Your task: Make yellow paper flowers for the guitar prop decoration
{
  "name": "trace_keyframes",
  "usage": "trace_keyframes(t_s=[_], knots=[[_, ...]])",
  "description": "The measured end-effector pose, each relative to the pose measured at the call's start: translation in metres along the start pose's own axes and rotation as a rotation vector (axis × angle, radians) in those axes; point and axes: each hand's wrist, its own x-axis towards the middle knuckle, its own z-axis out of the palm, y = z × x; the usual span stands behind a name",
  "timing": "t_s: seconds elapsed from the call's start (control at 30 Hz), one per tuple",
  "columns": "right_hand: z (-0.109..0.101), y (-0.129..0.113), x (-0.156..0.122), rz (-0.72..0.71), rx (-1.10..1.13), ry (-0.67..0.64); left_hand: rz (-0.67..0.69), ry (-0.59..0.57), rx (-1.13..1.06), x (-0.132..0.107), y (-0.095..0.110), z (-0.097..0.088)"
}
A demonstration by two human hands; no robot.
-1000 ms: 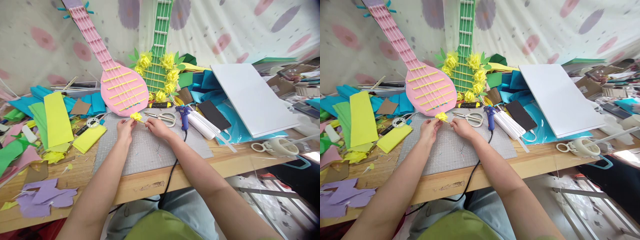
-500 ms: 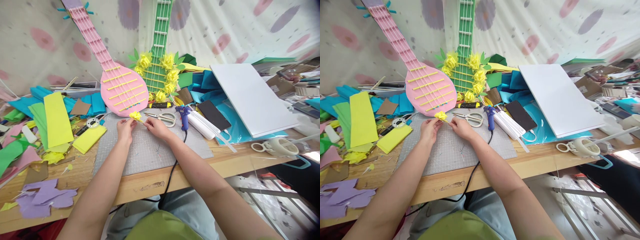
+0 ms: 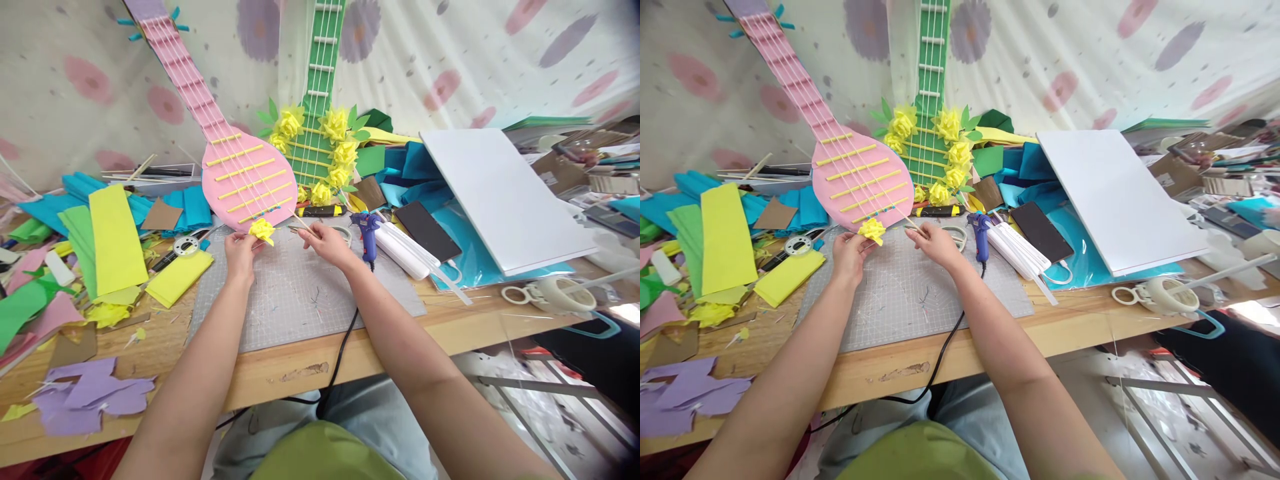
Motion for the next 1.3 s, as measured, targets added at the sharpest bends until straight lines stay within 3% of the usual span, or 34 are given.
trace_keyframes(t_s=[0.2, 0.33, 0.5, 0.73, 0.87, 1.3], knots=[[0.008, -0.004, 0.001, 0.182, 0.431, -0.050, -0.040, -0.355, 0.110, -0.022, -0.002, 0.008], [0.009, -0.010, -0.002, 0.270, 0.559, -0.139, -0.031, -0.483, 0.145, -0.028, -0.005, 0.011], [0.008, -0.009, -0.002, 0.287, 0.619, -0.168, -0.061, -0.442, 0.132, -0.027, -0.007, 0.011], [0.000, -0.008, 0.002, 0.387, 0.718, -0.014, -0.186, -0.348, 0.182, -0.026, -0.005, 0.010], [-0.004, -0.007, 0.005, 0.453, 0.770, 0.060, -0.279, -0.389, 0.208, -0.029, 0.000, 0.013], [0.000, -0.010, 0.005, 0.459, 0.802, 0.125, -0.360, -0.448, 0.121, -0.027, -0.001, 0.011]])
